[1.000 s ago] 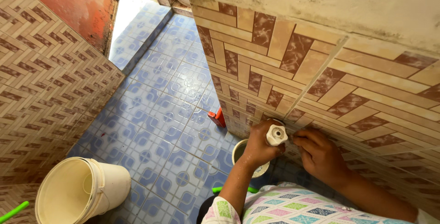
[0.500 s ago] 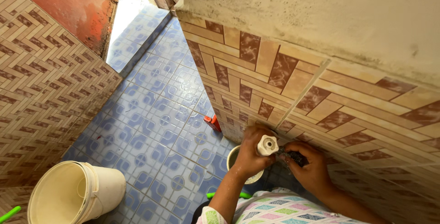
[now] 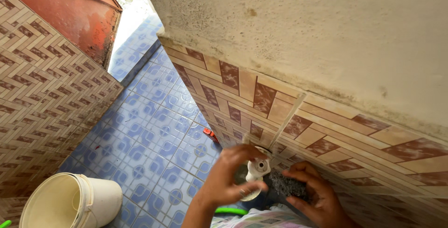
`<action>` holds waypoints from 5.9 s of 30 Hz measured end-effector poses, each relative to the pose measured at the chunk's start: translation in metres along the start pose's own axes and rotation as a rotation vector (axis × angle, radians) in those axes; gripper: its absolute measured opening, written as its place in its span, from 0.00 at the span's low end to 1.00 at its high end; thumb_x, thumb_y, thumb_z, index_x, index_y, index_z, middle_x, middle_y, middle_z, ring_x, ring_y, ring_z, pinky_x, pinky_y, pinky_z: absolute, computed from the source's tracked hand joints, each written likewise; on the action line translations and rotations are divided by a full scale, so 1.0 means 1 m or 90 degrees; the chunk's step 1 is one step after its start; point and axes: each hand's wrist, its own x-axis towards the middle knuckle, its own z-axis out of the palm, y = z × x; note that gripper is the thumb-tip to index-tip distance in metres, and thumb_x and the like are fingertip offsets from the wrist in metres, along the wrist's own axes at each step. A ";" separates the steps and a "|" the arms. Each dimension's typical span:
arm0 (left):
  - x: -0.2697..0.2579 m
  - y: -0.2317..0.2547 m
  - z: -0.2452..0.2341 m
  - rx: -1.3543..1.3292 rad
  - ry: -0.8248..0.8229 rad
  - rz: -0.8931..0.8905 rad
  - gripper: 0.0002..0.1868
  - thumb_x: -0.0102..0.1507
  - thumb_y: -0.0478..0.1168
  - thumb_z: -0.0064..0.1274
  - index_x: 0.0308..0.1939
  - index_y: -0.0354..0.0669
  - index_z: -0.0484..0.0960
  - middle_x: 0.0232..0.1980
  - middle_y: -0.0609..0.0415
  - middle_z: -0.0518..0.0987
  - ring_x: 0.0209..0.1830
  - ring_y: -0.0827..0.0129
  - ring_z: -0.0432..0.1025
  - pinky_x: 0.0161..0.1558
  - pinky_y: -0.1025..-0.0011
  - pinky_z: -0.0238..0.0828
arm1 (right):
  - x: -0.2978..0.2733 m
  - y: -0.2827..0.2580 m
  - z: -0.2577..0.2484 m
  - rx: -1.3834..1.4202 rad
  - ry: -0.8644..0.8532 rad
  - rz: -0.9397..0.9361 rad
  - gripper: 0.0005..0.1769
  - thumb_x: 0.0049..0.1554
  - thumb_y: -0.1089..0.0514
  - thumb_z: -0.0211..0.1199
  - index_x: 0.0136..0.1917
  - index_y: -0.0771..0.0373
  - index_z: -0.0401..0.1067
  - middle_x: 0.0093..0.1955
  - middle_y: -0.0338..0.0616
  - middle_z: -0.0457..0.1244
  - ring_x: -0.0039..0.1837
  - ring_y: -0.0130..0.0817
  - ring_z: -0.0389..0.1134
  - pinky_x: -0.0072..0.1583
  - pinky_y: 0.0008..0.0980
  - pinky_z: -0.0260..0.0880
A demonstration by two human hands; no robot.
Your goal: The person repairs a faucet by removing the handle and internal components, cleaning them with a scrubbing pad, and reassembling the parts before testing the water flow.
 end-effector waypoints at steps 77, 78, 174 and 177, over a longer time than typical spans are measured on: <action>-0.006 -0.161 0.078 0.236 0.093 0.008 0.12 0.69 0.46 0.50 0.38 0.42 0.78 0.37 0.43 0.81 0.35 0.42 0.75 0.35 0.51 0.70 | 0.046 0.128 0.040 -0.666 0.151 -0.114 0.21 0.43 0.67 0.58 0.52 0.71 0.68 0.39 0.63 0.65 0.42 0.62 0.68 0.45 0.53 0.70; -0.012 -0.166 0.085 0.214 0.130 -0.036 0.10 0.69 0.44 0.49 0.40 0.41 0.78 0.37 0.41 0.81 0.35 0.41 0.75 0.35 0.50 0.70 | 0.044 0.120 0.039 -0.668 0.142 -0.098 0.17 0.44 0.66 0.60 0.49 0.70 0.67 0.39 0.63 0.65 0.42 0.62 0.68 0.46 0.53 0.70; 0.000 -0.088 0.039 0.031 0.034 0.007 0.24 0.55 0.25 0.49 0.55 0.40 0.83 0.49 0.43 0.80 0.49 0.46 0.77 0.50 0.59 0.75 | 0.021 0.108 0.053 0.019 0.171 0.185 0.15 0.65 0.58 0.56 0.63 0.64 0.74 0.32 0.35 0.59 0.33 0.21 0.56 0.36 0.24 0.58; -0.002 -0.090 0.042 0.066 0.012 -0.026 0.20 0.57 0.28 0.50 0.52 0.42 0.84 0.48 0.46 0.79 0.46 0.47 0.77 0.46 0.58 0.74 | 0.024 0.116 0.055 0.104 0.232 0.179 0.15 0.65 0.58 0.55 0.62 0.63 0.72 0.34 0.32 0.59 0.33 0.20 0.56 0.35 0.23 0.59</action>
